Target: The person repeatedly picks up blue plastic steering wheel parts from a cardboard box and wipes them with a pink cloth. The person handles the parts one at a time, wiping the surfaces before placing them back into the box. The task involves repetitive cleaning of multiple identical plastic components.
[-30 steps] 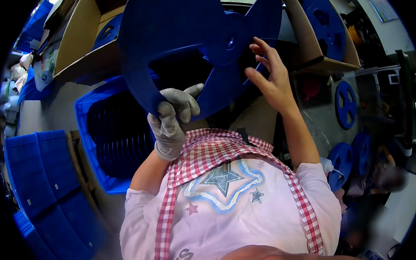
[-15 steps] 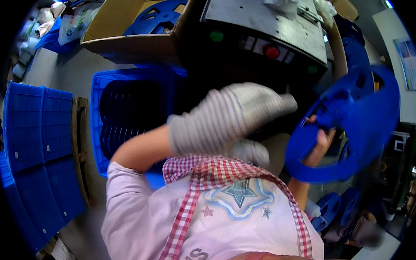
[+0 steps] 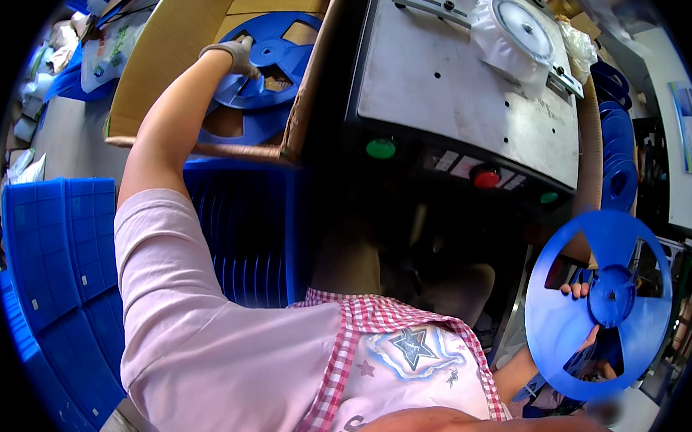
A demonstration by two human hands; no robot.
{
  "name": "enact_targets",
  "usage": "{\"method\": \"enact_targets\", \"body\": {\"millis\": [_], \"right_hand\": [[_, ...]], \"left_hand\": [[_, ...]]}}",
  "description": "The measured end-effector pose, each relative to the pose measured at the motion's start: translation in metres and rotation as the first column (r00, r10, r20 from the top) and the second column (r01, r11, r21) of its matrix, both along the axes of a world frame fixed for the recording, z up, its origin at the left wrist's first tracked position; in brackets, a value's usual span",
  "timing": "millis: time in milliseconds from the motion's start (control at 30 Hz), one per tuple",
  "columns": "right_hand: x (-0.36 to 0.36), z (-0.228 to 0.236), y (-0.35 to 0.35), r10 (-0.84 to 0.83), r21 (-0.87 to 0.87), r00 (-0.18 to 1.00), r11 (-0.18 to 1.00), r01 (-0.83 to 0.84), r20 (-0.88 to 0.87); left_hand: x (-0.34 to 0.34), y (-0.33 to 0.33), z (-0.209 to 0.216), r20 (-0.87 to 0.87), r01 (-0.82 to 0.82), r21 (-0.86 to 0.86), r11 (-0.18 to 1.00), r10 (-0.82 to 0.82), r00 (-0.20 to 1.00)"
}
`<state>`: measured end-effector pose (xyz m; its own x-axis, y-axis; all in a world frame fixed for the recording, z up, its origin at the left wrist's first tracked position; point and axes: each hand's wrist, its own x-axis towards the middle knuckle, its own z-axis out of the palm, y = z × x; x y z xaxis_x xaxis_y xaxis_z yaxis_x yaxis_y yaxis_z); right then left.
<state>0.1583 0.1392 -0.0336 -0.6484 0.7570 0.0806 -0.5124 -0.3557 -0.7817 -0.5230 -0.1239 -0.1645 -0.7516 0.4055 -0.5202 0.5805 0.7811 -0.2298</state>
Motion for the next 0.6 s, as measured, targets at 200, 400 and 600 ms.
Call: {"method": "enact_targets", "body": {"millis": [200,400,600], "right_hand": [[0.002,0.002,-0.002,-0.060,0.019,0.996,0.998,0.059,0.064],[0.003,0.008,-0.014,-0.079,0.011,0.997,0.997,0.079,0.025],[-0.008,0.023,-0.033,0.037,0.010,0.983,0.999,-0.036,-0.178]], "left_hand": [[-0.006,0.002,-0.047,0.064,-0.015,-0.090,0.996,0.021,0.998],[0.001,0.005,-0.001,0.122,-0.029,0.015,0.999,0.027,0.992],[0.034,-0.063,0.129,-0.083,0.001,0.619,0.785,0.064,0.995]]}}
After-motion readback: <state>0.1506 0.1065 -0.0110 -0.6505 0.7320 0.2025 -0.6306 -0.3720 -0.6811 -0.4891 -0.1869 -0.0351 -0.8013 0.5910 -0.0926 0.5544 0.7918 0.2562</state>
